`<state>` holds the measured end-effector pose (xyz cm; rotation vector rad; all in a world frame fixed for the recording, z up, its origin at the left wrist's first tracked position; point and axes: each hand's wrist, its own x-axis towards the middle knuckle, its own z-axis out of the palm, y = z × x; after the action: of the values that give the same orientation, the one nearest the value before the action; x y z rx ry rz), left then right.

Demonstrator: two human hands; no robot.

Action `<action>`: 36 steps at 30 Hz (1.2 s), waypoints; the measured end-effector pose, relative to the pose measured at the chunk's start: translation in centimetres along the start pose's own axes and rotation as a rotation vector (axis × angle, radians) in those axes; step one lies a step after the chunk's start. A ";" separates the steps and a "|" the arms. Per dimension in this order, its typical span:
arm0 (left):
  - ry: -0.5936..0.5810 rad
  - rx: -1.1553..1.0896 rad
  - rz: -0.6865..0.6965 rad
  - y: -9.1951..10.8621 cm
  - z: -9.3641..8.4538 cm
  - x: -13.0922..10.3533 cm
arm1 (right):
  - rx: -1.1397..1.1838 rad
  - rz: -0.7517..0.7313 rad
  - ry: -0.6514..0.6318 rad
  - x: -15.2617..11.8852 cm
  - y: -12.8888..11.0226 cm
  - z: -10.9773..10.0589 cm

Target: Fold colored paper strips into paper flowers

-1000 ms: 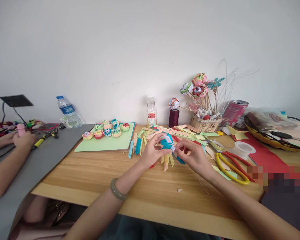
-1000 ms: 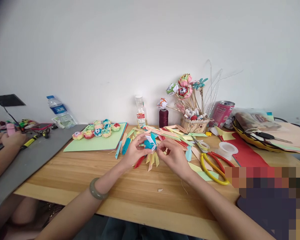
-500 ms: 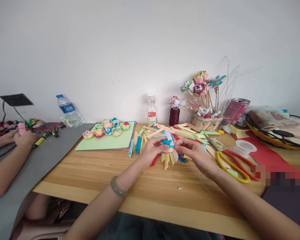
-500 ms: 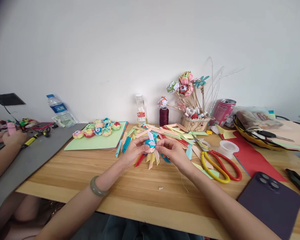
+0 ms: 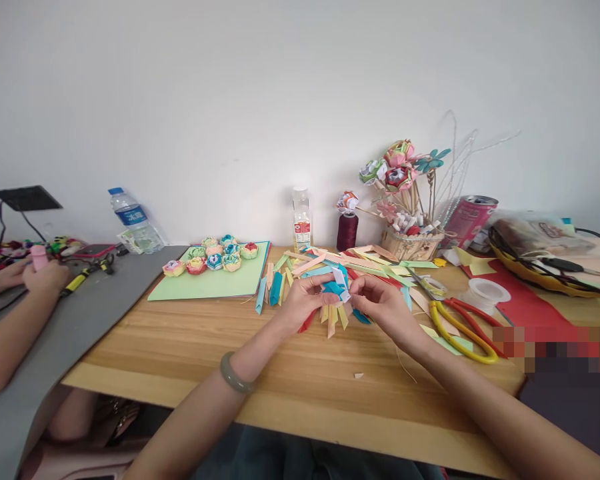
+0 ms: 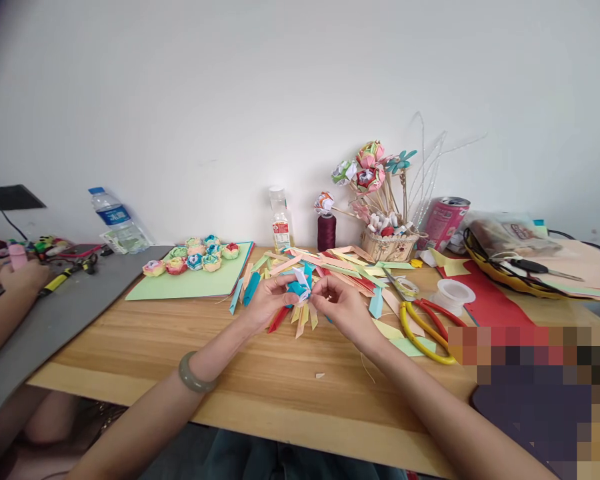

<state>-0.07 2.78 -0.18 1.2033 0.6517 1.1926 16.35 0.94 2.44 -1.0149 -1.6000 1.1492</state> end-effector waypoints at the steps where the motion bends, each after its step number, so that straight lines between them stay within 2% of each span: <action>1: -0.009 0.008 0.015 0.1 0.0 0.0 | -0.012 -0.017 -0.001 -0.1 0.0 0.0; 5: -0.025 0.103 0.050 0.9 0.3 -0.3 | 0.029 -0.042 0.000 -0.3 -0.6 -0.4; 10: 0.005 0.476 0.204 1.2 0.8 -0.8 | 0.006 -0.061 0.124 0.0 -0.8 -0.8; 16: -0.015 0.647 0.344 1.2 0.9 -1.0 | -0.004 -0.056 0.124 0.2 -0.7 -1.0; 20: -0.030 0.844 0.513 1.4 0.6 -0.9 | -0.046 -0.085 0.096 0.0 -0.6 -0.9; 22: -0.016 0.907 0.553 1.3 0.5 -0.8 | -0.085 -0.087 0.072 0.1 -0.4 -0.8; 25: 0.026 0.887 0.526 1.1 0.4 -0.9 | -0.049 -0.040 0.025 0.3 0.2 -0.7; 31: 0.075 0.622 0.537 1.2 0.4 -1.2 | 0.218 0.071 0.028 0.9 1.3 -1.2; 36: 0.301 0.288 0.300 1.4 0.3 -0.6 | 0.358 0.094 0.050 1.1 1.8 -1.3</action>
<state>-0.46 2.01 1.12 1.4095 0.9141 1.5910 17.49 2.74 1.14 -0.8803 -1.2593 1.4026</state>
